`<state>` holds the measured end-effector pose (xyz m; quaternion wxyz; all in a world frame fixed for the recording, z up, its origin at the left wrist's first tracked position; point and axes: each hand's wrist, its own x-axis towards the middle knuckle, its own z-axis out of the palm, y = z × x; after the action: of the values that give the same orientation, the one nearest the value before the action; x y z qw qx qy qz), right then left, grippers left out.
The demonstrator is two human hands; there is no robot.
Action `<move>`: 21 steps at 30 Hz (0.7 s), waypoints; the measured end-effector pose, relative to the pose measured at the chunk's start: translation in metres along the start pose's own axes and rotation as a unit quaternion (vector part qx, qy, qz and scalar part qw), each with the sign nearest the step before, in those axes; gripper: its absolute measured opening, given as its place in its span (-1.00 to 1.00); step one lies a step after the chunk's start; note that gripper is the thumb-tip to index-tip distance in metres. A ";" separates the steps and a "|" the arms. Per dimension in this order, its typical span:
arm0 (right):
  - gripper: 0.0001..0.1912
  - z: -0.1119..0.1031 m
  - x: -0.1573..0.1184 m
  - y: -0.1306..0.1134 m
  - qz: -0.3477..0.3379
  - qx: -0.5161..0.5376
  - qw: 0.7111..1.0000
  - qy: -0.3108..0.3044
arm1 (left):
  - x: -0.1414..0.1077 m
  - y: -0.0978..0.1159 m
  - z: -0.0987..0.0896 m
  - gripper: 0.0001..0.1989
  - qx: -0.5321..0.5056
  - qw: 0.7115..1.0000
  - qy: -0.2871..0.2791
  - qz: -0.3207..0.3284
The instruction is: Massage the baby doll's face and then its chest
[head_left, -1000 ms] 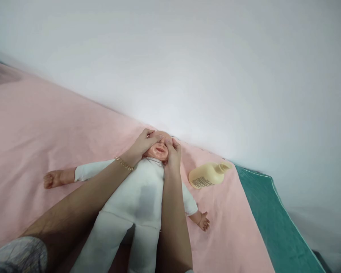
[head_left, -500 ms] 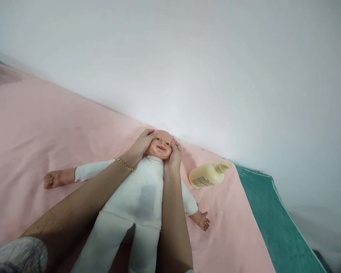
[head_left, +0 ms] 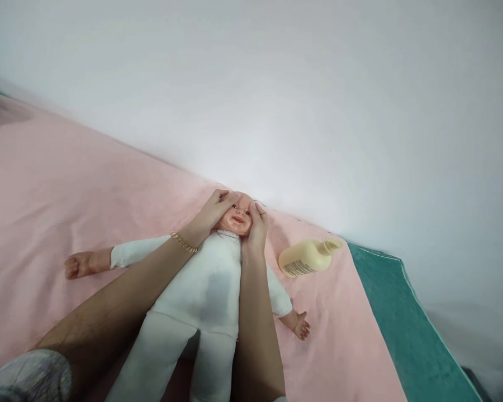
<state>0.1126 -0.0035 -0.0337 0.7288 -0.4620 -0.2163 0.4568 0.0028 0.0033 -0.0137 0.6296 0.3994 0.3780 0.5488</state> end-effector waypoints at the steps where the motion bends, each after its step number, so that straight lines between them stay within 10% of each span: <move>1: -0.52 0.000 -0.002 -0.002 -0.001 -0.013 1.000 0.003 | 0.001 -0.001 0.000 -0.55 0.010 1.000 0.005 -0.003; 21: -0.71 0.001 0.000 -0.003 0.002 -0.006 1.000 0.017 | 0.002 0.003 0.001 -0.70 0.015 1.000 0.010 -0.011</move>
<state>0.1131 -0.0030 -0.0307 0.7285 -0.4744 -0.2057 0.4493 0.0032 0.0051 -0.0104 0.6255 0.3991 0.3971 0.5401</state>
